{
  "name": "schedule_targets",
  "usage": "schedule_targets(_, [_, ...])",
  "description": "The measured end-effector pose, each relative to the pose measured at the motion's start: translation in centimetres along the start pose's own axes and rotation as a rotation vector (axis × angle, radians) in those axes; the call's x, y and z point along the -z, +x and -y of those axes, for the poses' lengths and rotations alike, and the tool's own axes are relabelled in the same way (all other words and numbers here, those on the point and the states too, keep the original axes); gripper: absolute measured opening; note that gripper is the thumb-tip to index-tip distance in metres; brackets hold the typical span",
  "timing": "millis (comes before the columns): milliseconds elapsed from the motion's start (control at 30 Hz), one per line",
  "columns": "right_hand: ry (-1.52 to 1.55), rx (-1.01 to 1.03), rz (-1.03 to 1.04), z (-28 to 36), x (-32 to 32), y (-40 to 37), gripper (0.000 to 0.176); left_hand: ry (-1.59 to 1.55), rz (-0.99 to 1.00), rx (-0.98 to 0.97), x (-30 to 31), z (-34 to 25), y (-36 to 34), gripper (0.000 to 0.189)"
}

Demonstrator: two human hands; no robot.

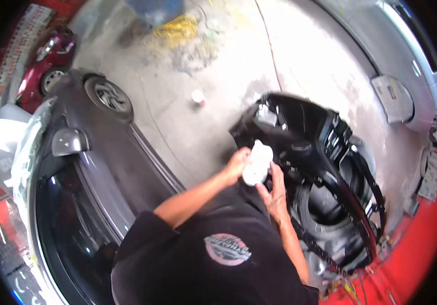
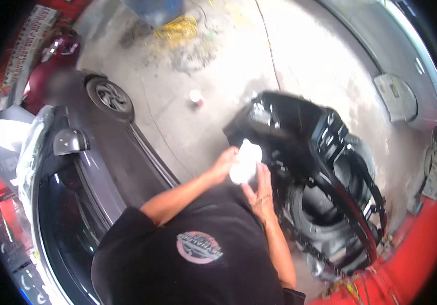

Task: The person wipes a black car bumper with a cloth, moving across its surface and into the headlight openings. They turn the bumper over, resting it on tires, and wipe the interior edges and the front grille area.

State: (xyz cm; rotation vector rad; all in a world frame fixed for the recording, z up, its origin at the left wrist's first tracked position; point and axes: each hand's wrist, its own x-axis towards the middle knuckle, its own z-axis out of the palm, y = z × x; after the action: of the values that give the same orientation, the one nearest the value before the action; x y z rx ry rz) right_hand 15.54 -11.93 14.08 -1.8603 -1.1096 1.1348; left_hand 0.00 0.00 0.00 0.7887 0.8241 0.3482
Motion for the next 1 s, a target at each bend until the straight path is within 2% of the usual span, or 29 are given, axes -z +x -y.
schedule_targets(33, [-0.101,0.183,-0.06,-1.0,-0.2,1.6,0.087,-0.202,0.133,-0.066,-1.3,-1.2,-0.5,0.03])
schedule_targets(67, [-0.068,0.176,-0.017,-0.8,-0.4,2.9,0.082,-0.422,0.232,0.005,-2.7,-3.1,-1.6,0.031])
schedule_targets(100, [0.096,0.185,0.065,1.8,-4.1,1.7,0.08,-0.39,0.175,0.118,-1.4,-7.5,-8.4,0.04])
schedule_targets(133, [0.087,0.281,0.053,-0.6,-4.8,3.7,0.08,-0.297,0.242,0.104,-2.5,-10.9,-9.1,0.048])
schedule_targets(167, [0.187,0.246,0.087,0.7,-3.6,5.1,0.076,-0.391,0.322,0.101,-1.2,-9.6,-8.0,0.05])
schedule_targets(233, [0.41,0.095,0.253,2.3,-1.8,6.6,0.071,-0.325,0.302,0.223,0.9,-10.9,-7.2,0.046])
schedule_targets(300, [0.421,0.137,0.249,-0.6,-4.1,8.8,0.068,-0.003,0.214,0.244,5.0,-10.8,-5.4,0.046])
schedule_targets(333, [0.348,0.044,0.251,0.0,-4.4,9.5,0.063,0.183,0.14,0.249,6.8,-11.8,-4.6,0.046])
schedule_targets(367, [0.276,-0.058,0.254,0.6,-5.0,10.1,0.059,0.189,0.155,0.221,8.8,-12.6,-3.7,0.046])
schedule_targets(433, [0.37,-0.087,0.194,0.4,-6.7,12.0,0.057,0.768,0.027,-0.04,14.0,-13.9,-1.6,0.041])
schedule_targets(467, [0.48,-0.131,0.143,0.2,-7.7,13.3,0.055,0.778,0.036,-0.057,17.0,-14.0,-0.5,0.041])
schedule_targets(567, [0.314,-0.174,-0.038,-0.3,-10.6,17.4,0.048,0.839,-0.012,-0.152,26.5,-17.5,3.4,0.038])
schedule_targets(600, [0.313,-0.185,-0.038,-0.2,-12.2,18.2,0.048,0.873,-0.031,-0.154,29.0,-18.4,3.4,0.037])
schedule_targets(667, [0.38,-0.4,-0.094,-0.5,-14.5,20.8,0.041,0.929,-0.043,-0.085,33.2,-21.5,3.4,0.04])
schedule_targets(700, [0.377,-0.395,-0.098,-0.8,-15.5,22.2,0.041,0.929,-0.042,-0.092,35.2,-23.0,3.6,0.04])
schedule_targets(767, [0.045,-0.359,0.093,-1.3,-17.6,25.3,0.037,0.934,-0.084,-0.237,39.2,-26.3,4.5,0.039])
schedule_targets(800, [-0.198,-0.21,0.122,-1.3,-17.7,26.6,0.037,0.945,-0.074,-0.24,40.4,-28.2,5.1,0.039])
schedule_targets(867, [-0.246,-0.272,0.113,0.6,-17.4,28.7,0.035,0.95,-0.167,-0.149,41.4,-30.8,6.0,0.037])
schedule_targets(900, [-0.256,-0.3,0.08,1.9,-17.2,29.3,0.034,0.954,-0.147,-0.132,41.4,-31.4,6.8,0.037])
schedule_targets(967, [-0.187,-0.224,-0.02,2.7,-16.9,30.6,0.031,0.931,-0.134,-0.23,41.0,-32.3,9.8,0.036])
schedule_targets(1000, [-0.253,-0.17,-0.075,2.1,-17.0,31.7,0.035,0.88,-0.09,-0.261,40.4,-32.1,11.2,0.035])
